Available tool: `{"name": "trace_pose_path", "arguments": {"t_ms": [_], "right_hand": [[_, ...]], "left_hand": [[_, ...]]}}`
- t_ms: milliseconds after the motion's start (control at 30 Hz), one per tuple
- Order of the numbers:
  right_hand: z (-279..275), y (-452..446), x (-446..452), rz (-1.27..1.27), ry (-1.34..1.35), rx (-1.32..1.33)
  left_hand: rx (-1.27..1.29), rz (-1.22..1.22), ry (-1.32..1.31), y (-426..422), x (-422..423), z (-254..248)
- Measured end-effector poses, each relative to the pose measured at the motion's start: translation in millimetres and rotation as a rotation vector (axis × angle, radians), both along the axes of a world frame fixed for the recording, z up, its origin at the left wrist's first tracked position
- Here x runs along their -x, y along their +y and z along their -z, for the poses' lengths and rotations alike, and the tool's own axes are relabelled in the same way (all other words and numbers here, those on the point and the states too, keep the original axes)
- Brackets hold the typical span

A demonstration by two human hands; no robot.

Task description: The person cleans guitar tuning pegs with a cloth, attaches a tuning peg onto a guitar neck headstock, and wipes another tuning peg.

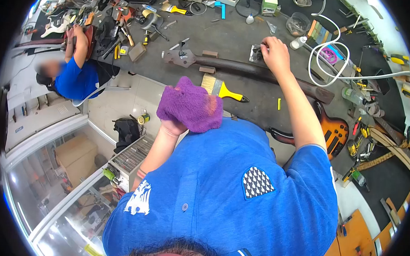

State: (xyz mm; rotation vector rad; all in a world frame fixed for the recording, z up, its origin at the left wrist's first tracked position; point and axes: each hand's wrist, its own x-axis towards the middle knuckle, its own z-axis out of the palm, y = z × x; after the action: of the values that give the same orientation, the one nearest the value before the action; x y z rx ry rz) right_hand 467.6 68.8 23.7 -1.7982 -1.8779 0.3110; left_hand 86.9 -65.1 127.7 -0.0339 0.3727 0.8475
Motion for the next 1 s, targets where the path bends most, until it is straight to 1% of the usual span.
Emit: {"name": "trace_pose_path", "arguments": {"t_ms": [33,67,167,200,233,300,333,367,433,467,567,600,700,800,833,867,900,933,1000], "right_hand": [[-12,-6,0,0.022,0.086,-0.007],[-22,-14,3,0.029,0.227,-0.049],[-86,-48,36,0.041,0.556,-0.018],[-101,-59,45,-0.025,0.534,-0.051],[-116,-70,53,-0.087,0.510,-0.086],[-145,-91,72,-0.143,0.508,-0.024],[-154,-100,79,-0.181,0.504,-0.027],[-161,-108,85,-0.217,0.499,-0.030],[-168,-122,91,-0.120,0.613,0.063],[-171,-126,88,-0.114,0.618,0.042],[-175,-131,77,-0.288,0.386,-0.227],[-181,-135,79,-0.343,0.362,-0.256],[-183,-137,73,-0.283,0.379,-0.259],[-193,-138,69,-0.255,0.511,-0.138],[-196,-138,69,-0.256,0.542,-0.108],[-198,-137,69,-0.300,0.513,-0.158],[-200,-138,68,-0.287,0.532,-0.140],[-204,-139,68,-0.273,0.550,-0.122],[-214,-140,61,-0.213,0.567,-0.034]], "left_hand": [[-0.032,0.012,0.038,5,-7,-9],[-0.064,0.026,0.077,9,-12,-13],[-0.090,0.044,0.303,16,-20,4],[-0.078,0.042,0.371,18,-25,9],[-0.187,0.049,0.422,22,-33,10],[-0.401,0.067,0.518,31,-51,8],[-0.627,0.091,0.836,39,-65,-2],[-0.826,0.102,1.027,40,-71,-16],[-1.237,0.116,1.392,40,-83,-43],[-1.184,0.095,1.283,47,-85,-38],[-1.037,0.025,1.177,44,-99,-44],[-1.008,-0.020,1.184,45,-103,-41],[-0.795,0.073,0.895,42,-104,-44],[-0.873,0.041,0.935,29,-97,-60],[-0.943,0.010,0.967,28,-93,-61],[-1.014,-0.021,0.998,26,-89,-61],[-1.083,-0.052,1.028,24,-85,-60],[-1.018,-0.135,0.967,20,-80,-60],[-0.972,-0.190,0.968,27,-61,-62]]}}
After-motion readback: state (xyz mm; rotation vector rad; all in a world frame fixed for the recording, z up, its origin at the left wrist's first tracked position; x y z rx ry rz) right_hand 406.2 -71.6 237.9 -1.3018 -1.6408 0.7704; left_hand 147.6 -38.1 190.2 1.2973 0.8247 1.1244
